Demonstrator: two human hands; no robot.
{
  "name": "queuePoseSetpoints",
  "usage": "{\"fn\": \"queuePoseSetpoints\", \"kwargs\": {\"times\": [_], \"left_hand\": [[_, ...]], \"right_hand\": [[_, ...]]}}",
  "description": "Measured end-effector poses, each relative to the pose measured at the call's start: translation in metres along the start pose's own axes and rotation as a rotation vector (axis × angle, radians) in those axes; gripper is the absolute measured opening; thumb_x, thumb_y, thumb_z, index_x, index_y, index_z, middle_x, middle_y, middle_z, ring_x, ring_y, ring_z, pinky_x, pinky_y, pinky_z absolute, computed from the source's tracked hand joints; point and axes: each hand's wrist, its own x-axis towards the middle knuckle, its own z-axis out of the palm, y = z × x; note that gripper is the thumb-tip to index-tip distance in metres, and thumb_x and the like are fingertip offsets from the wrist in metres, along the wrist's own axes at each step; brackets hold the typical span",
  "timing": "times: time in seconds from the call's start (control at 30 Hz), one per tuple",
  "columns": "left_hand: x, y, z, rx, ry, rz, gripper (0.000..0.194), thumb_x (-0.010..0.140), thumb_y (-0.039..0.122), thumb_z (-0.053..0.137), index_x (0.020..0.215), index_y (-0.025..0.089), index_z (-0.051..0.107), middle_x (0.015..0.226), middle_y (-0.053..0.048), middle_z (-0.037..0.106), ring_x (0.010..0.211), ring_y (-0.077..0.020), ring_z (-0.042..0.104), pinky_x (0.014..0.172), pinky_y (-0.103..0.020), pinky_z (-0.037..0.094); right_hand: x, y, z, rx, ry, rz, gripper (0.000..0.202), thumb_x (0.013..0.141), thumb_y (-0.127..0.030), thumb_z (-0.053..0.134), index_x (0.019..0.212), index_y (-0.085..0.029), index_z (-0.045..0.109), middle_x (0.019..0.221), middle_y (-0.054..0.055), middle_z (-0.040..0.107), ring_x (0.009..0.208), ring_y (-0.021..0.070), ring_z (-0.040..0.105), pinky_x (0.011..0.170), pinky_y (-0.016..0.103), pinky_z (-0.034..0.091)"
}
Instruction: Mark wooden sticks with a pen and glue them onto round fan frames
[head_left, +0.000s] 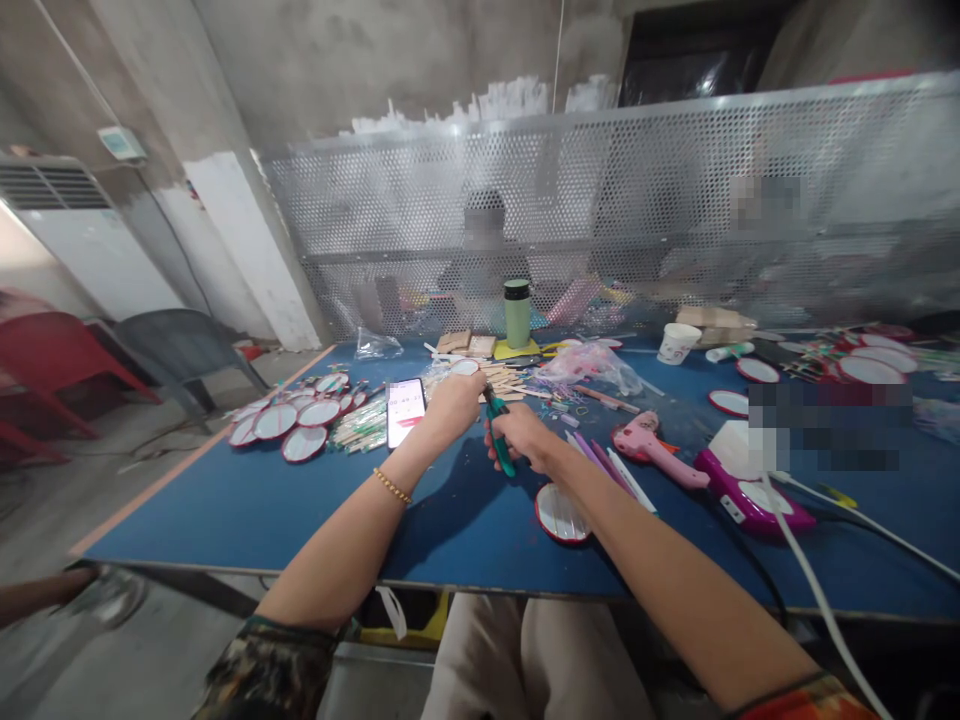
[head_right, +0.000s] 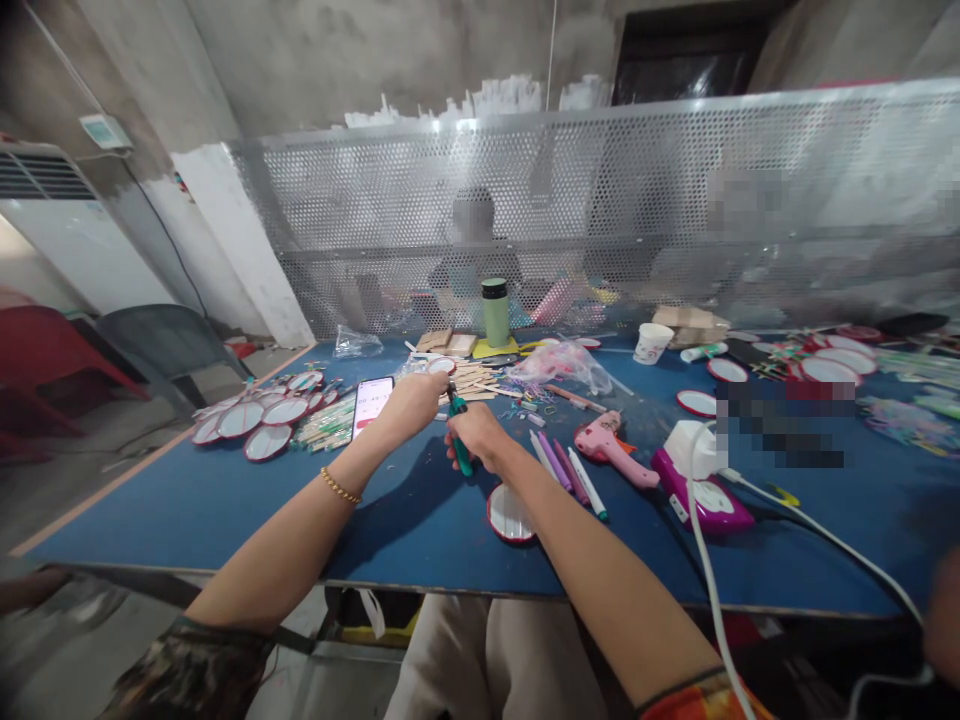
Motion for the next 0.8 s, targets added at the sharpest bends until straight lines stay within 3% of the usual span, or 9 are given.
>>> {"fn": "queuePoseSetpoints", "kwargs": {"times": [0.1, 0.17, 0.27, 0.37, 0.6, 0.8], "left_hand": [[0.0, -0.001, -0.001, -0.01, 0.007, 0.0, 0.035, 0.087, 0.004, 0.04, 0.11, 0.014, 0.064, 0.099, -0.017, 0.071, 0.094, -0.0288, 0.066, 0.075, -0.034, 0.044], [0.0, -0.002, -0.002, -0.025, 0.018, -0.004, 0.034, 0.089, 0.006, 0.04, 0.111, 0.015, 0.064, 0.096, -0.016, 0.071, 0.092, -0.0287, 0.067, 0.074, -0.034, 0.043], [0.002, -0.003, -0.001, -0.063, 0.042, -0.005, 0.031, 0.092, 0.01, 0.039, 0.107, 0.015, 0.065, 0.093, -0.015, 0.071, 0.088, -0.0277, 0.066, 0.073, -0.034, 0.042], [0.001, -0.003, -0.001, -0.123, 0.074, -0.005, 0.029, 0.094, 0.013, 0.038, 0.1, 0.016, 0.066, 0.088, -0.014, 0.071, 0.084, -0.0268, 0.065, 0.071, -0.033, 0.04], [-0.003, 0.002, -0.007, -0.36, 0.182, 0.029, 0.017, 0.092, 0.02, 0.048, 0.088, 0.018, 0.064, 0.077, -0.007, 0.067, 0.076, -0.0214, 0.061, 0.069, -0.03, 0.037], [0.001, -0.002, -0.009, -0.676, 0.252, 0.019, 0.026, 0.088, 0.017, 0.045, 0.063, 0.019, 0.054, 0.06, 0.0, 0.059, 0.057, -0.0135, 0.052, 0.06, -0.025, 0.037]], "right_hand": [[0.003, 0.001, 0.001, -0.03, 0.02, 0.02, 0.019, 0.097, -0.031, 0.059, 0.093, -0.013, 0.062, 0.074, -0.003, 0.062, 0.054, 0.007, 0.057, 0.05, 0.02, 0.05], [0.005, 0.001, 0.001, -0.047, 0.045, 0.016, 0.021, 0.097, -0.034, 0.06, 0.099, -0.013, 0.062, 0.079, -0.002, 0.063, 0.057, 0.0069, 0.057, 0.052, 0.02, 0.05], [0.004, 0.0, -0.002, -0.053, 0.06, -0.008, 0.008, 0.093, -0.02, 0.06, 0.088, -0.014, 0.059, 0.067, -0.004, 0.059, 0.049, 0.007, 0.055, 0.047, 0.02, 0.047], [0.001, -0.002, -0.007, -0.035, 0.036, -0.026, 0.011, 0.082, -0.006, 0.057, 0.079, -0.016, 0.053, 0.059, -0.004, 0.058, 0.046, 0.009, 0.057, 0.045, 0.02, 0.048], [-0.003, -0.011, -0.018, -0.062, 0.028, -0.07, 0.015, 0.069, -0.007, 0.058, 0.077, -0.017, 0.053, 0.06, -0.001, 0.063, 0.049, 0.013, 0.063, 0.046, 0.021, 0.05], [-0.006, -0.019, -0.026, -0.194, 0.09, -0.159, 0.018, 0.062, -0.005, 0.059, 0.073, -0.019, 0.055, 0.067, 0.002, 0.067, 0.062, 0.0197, 0.067, 0.054, 0.026, 0.049]]}}
